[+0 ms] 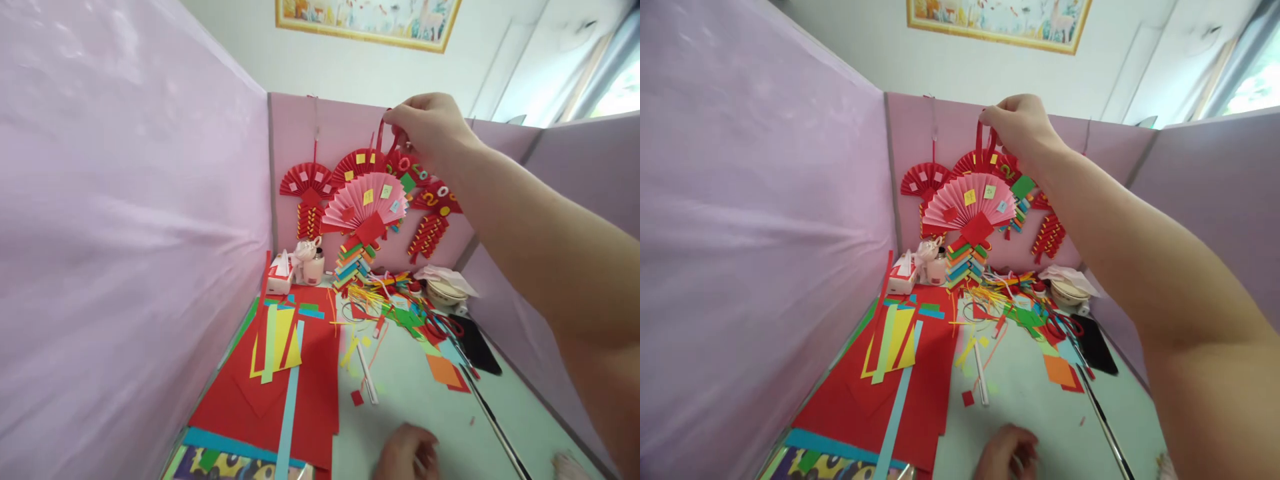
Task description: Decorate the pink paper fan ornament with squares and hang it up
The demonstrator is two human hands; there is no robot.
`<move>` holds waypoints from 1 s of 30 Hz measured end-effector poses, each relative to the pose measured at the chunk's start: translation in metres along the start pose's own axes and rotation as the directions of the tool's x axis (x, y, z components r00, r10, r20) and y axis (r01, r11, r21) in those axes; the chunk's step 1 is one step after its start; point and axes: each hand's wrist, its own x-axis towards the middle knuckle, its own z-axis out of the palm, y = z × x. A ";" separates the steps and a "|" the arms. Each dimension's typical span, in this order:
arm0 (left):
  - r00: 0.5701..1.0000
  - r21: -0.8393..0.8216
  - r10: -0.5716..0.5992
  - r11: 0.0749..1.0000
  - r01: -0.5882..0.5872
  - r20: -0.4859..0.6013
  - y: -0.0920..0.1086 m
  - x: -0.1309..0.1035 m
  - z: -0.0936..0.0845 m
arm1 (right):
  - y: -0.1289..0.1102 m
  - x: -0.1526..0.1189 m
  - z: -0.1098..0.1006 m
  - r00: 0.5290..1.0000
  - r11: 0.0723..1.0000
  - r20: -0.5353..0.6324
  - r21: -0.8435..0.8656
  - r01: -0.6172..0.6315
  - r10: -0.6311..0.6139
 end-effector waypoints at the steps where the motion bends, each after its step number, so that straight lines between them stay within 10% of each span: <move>1: 0.995 -0.021 0.009 1.000 -0.011 -0.097 0.001 0.002 0.000 | 0.002 -0.010 -0.008 1.000 1.000 0.003 0.001 -0.005 0.005; 12: 0.759 -0.026 0.126 0.982 -0.185 -0.639 0.021 0.001 -0.019 | 0.023 -0.120 -0.089 0.994 0.991 -0.110 0.128 0.024 -0.010; 18: 0.843 -0.012 0.185 0.975 -0.221 -0.505 0.040 -0.002 -0.024 | 0.019 -0.182 -0.118 0.995 0.974 -0.049 0.214 -0.079 0.092; 23: 0.960 -0.079 0.203 0.972 -0.221 -0.192 0.042 -0.003 -0.025 | 0.021 -0.205 -0.133 0.976 0.939 -0.042 0.285 -0.192 0.212; 30: 0.977 -0.468 0.149 0.882 -0.062 0.152 0.037 -0.002 -0.010 | 0.097 -0.206 -0.121 0.868 0.775 0.098 0.409 -0.481 0.487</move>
